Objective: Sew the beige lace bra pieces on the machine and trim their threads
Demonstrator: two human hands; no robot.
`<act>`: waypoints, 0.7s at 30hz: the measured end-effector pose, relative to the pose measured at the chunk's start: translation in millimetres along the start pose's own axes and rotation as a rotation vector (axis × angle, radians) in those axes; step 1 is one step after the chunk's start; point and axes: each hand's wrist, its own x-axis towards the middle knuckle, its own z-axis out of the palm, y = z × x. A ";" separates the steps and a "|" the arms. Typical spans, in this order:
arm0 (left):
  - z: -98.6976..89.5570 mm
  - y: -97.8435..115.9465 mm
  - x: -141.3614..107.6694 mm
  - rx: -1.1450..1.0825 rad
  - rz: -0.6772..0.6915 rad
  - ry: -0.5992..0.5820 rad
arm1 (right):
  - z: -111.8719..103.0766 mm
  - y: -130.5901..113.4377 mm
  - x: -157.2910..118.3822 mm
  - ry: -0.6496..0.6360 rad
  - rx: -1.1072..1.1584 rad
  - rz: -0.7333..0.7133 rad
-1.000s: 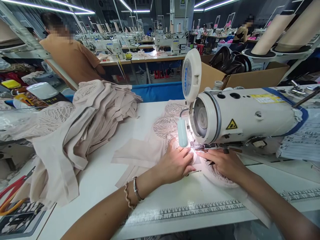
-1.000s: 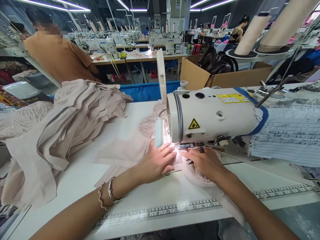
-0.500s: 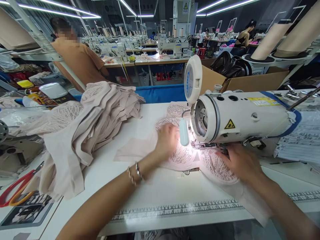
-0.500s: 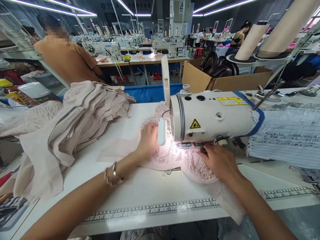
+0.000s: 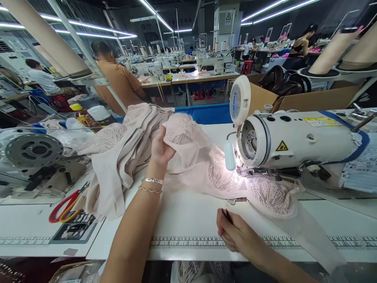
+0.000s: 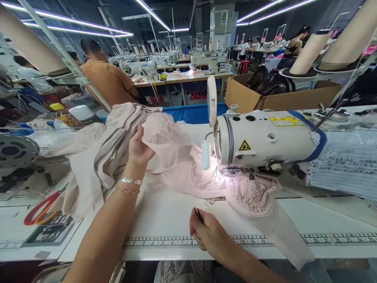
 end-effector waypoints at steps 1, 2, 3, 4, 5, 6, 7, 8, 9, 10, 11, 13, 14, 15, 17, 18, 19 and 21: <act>-1.6 8.2 -4.9 -0.020 0.020 0.000 | 4.3 -6.0 14.2 -0.049 0.154 0.029; -2.4 14.6 -9.2 -0.037 0.033 0.000 | 7.7 -13.2 29.7 -0.094 0.291 0.047; -2.7 19.1 -12.7 -0.044 0.037 -0.001 | 10.5 -21.4 45.7 -0.134 0.407 0.051; -2.5 22.1 -15.3 -0.040 0.033 -0.002 | 13.0 -29.9 61.7 -0.126 0.509 0.008; -2.2 23.9 -17.0 -0.033 0.026 -0.003 | 15.1 -38.5 76.9 -0.056 0.614 -0.077; -1.8 24.8 -17.9 -0.028 0.019 -0.003 | 17.1 -46.6 90.6 -0.016 0.664 -0.136; -1.5 25.3 -18.2 -0.027 0.016 -0.001 | 18.6 -54.1 102.4 0.024 0.704 -0.195; -1.4 25.5 -18.1 -0.029 0.018 0.003 | 19.7 -60.7 112.0 0.058 0.733 -0.247; -1.6 25.7 -17.7 -0.033 0.018 0.007 | 20.1 -66.6 119.4 0.078 0.749 -0.287; -2.0 25.6 -17.2 -0.036 0.017 0.008 | 20.0 -71.7 124.8 0.096 0.764 -0.322; -2.7 25.4 -16.6 -0.036 0.015 0.009 | 19.3 -76.1 128.7 0.110 0.775 -0.352; -4.7 24.3 -15.3 -0.034 0.007 0.006 | 16.8 -83.1 133.6 0.135 0.786 -0.398; -5.7 23.6 -14.6 -0.034 0.004 0.007 | 15.4 -85.8 135.4 0.147 0.788 -0.414; -6.5 23.0 -13.7 -0.036 0.001 0.010 | 14.3 -87.8 137.0 0.159 0.787 -0.427; -6.9 24.2 -12.5 -0.037 0.018 0.023 | 13.7 -89.0 139.2 0.182 0.782 -0.442; -6.0 26.8 -12.8 -0.035 0.043 0.024 | 14.4 -87.7 139.1 0.192 0.777 -0.443; -4.1 31.4 -14.5 -0.028 0.083 0.017 | 15.6 -85.2 137.5 0.198 0.768 -0.437; 2.5 46.5 -24.0 0.003 0.200 -0.029 | 18.3 -76.1 128.5 0.195 0.745 -0.409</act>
